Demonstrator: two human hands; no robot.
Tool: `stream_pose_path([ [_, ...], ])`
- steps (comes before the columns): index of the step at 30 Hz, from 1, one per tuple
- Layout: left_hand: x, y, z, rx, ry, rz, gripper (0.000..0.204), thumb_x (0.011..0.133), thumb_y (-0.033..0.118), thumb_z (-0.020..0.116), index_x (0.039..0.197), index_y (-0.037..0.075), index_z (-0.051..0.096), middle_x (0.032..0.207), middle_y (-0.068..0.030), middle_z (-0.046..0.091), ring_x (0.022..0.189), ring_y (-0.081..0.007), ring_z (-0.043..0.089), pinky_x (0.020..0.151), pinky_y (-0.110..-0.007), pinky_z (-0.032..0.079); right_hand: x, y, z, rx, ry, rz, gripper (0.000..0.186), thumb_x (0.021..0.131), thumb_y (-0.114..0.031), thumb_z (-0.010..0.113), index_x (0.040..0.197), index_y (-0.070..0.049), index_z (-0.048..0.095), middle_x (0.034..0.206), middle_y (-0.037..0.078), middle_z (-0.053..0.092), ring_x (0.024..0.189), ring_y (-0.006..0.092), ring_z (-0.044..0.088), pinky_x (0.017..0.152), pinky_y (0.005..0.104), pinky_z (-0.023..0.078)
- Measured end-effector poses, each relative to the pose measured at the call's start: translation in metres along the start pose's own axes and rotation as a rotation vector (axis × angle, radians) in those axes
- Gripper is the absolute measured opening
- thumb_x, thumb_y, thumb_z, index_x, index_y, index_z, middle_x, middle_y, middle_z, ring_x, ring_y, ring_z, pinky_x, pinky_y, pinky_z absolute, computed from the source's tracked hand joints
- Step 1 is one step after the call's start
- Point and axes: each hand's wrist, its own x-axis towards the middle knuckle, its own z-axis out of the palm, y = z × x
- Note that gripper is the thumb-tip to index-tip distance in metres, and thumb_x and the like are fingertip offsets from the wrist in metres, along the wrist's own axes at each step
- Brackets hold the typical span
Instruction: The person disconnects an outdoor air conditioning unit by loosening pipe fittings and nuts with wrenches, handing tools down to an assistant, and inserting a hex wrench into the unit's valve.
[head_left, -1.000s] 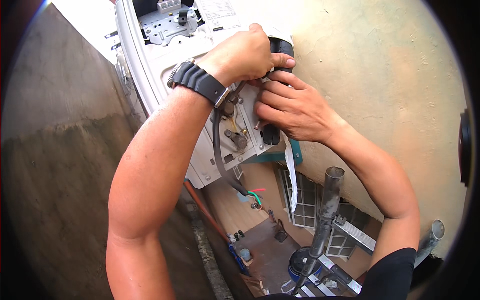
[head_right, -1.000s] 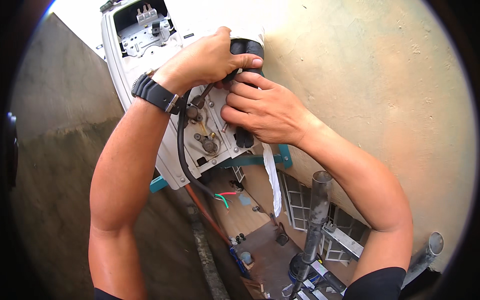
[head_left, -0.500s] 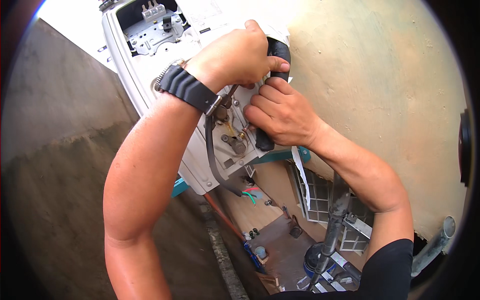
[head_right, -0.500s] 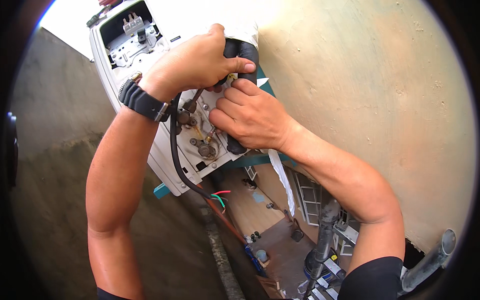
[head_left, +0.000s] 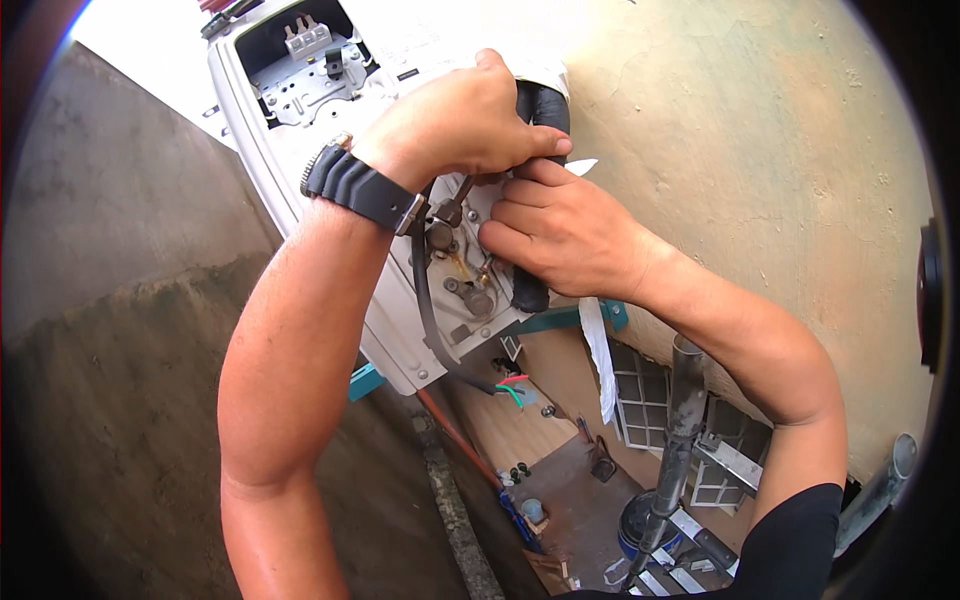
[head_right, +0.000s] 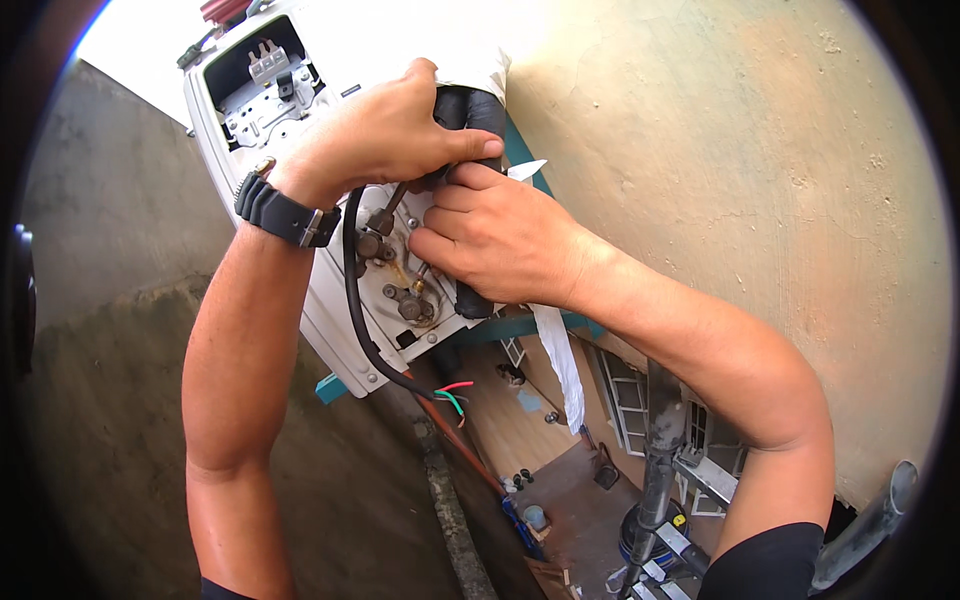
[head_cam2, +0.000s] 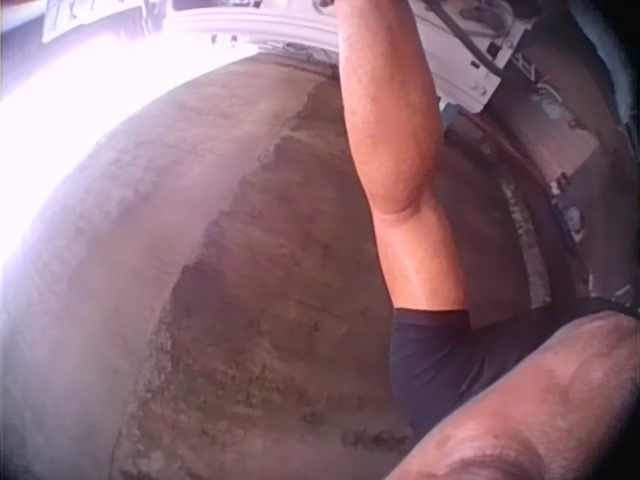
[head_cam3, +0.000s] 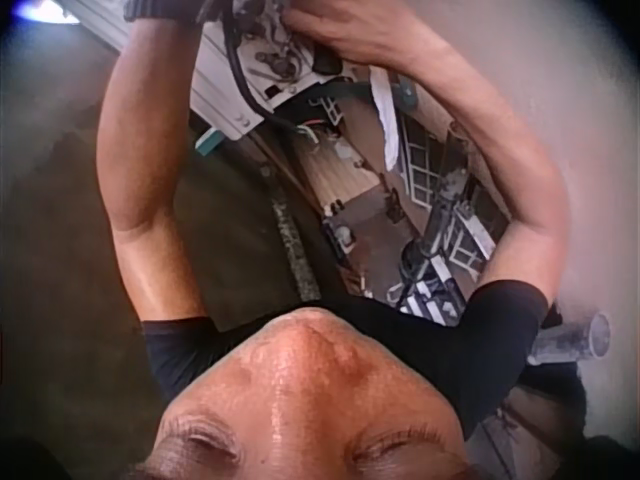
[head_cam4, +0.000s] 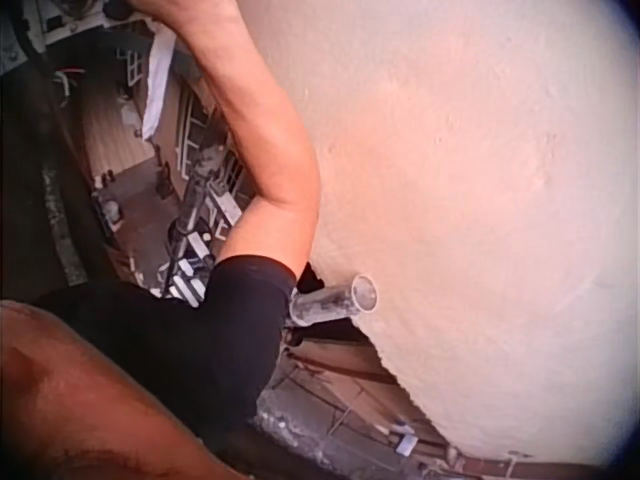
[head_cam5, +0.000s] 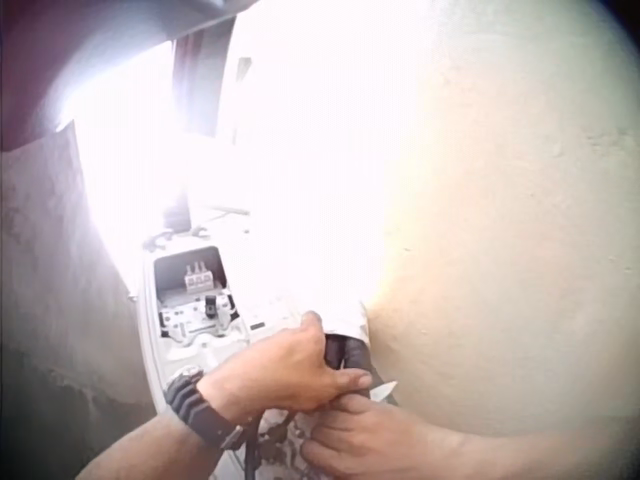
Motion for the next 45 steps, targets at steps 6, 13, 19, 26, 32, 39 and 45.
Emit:
stream_pose_path([
  [6,0.013,0.020,-0.008,0.149,0.124,-0.057,0.092,0.074,0.077,0.077,0.092,-0.013,0.070,0.089,-0.0311,0.072,0.081,-0.0420,0.075,0.074,-0.044,0.061,0.004,0.001,-0.003,-0.005,-0.068,-0.040,0.008,0.086,-0.018,0.059,0.087,-0.010,0.060,0.080,0.003,0.062,0.083,0.0234,0.062,0.088,0.0376,0.047],
  [13,0.018,0.020,0.023,0.234,0.468,0.023,0.093,0.077,0.045,0.075,0.156,0.007,0.043,0.109,-0.0328,0.070,0.095,-0.0455,0.073,0.082,-0.049,0.060,0.006,0.000,-0.002,-0.012,-0.064,-0.064,0.008,0.086,-0.018,0.060,0.087,-0.011,0.061,0.078,0.002,0.061,0.083,0.0223,0.062,0.088,0.0373,0.047],
  [19,0.029,0.012,0.024,0.183,0.217,0.100,0.064,0.081,0.035,0.070,0.139,0.011,0.060,0.093,-0.0239,0.074,0.104,-0.0402,0.069,0.092,-0.047,0.057,0.010,0.003,-0.007,0.017,-0.066,-0.070,0.009,0.088,-0.021,0.063,0.087,-0.012,0.062,0.078,0.002,0.062,0.082,0.0219,0.063,0.089,0.0381,0.047],
  [26,0.023,0.012,0.023,0.168,0.230,0.098,0.057,0.081,0.036,0.073,0.131,0.011,0.063,0.105,-0.0257,0.070,0.100,-0.0410,0.070,0.093,-0.045,0.057,0.011,0.003,-0.009,0.091,-0.116,-0.061,0.015,0.091,-0.030,0.066,0.089,-0.014,0.064,0.077,0.000,0.062,0.084,0.0201,0.064,0.090,0.0388,0.046],
  [32,0.022,0.014,0.022,0.163,0.244,0.112,0.056,0.081,0.036,0.073,0.129,0.011,0.063,0.109,-0.0252,0.067,0.099,-0.0413,0.070,0.090,-0.045,0.057,0.013,-0.005,-0.010,0.134,-0.128,-0.047,0.017,0.091,-0.033,0.068,0.093,-0.016,0.066,0.078,-0.001,0.062,0.084,0.0196,0.064,0.092,0.0396,0.044],
  [39,0.020,0.015,0.024,0.163,0.250,0.120,0.052,0.079,0.035,0.074,0.125,0.012,0.065,0.108,-0.0232,0.067,0.094,-0.0393,0.072,0.085,-0.046,0.058,0.013,-0.010,-0.013,0.319,-0.127,0.146,0.012,0.091,-0.023,0.068,0.099,-0.015,0.066,0.084,0.000,0.064,0.088,0.0201,0.064,0.092,0.0407,0.042],
  [45,0.018,0.015,0.023,0.128,0.254,0.117,0.051,0.079,0.032,0.073,0.125,0.012,0.065,0.109,-0.0225,0.067,0.096,-0.0385,0.072,0.086,-0.047,0.059,0.013,-0.010,-0.016,0.293,-0.155,0.062,0.016,0.089,-0.018,0.069,0.105,-0.015,0.066,0.087,0.000,0.064,0.089,0.0207,0.064,0.093,0.0414,0.041],
])
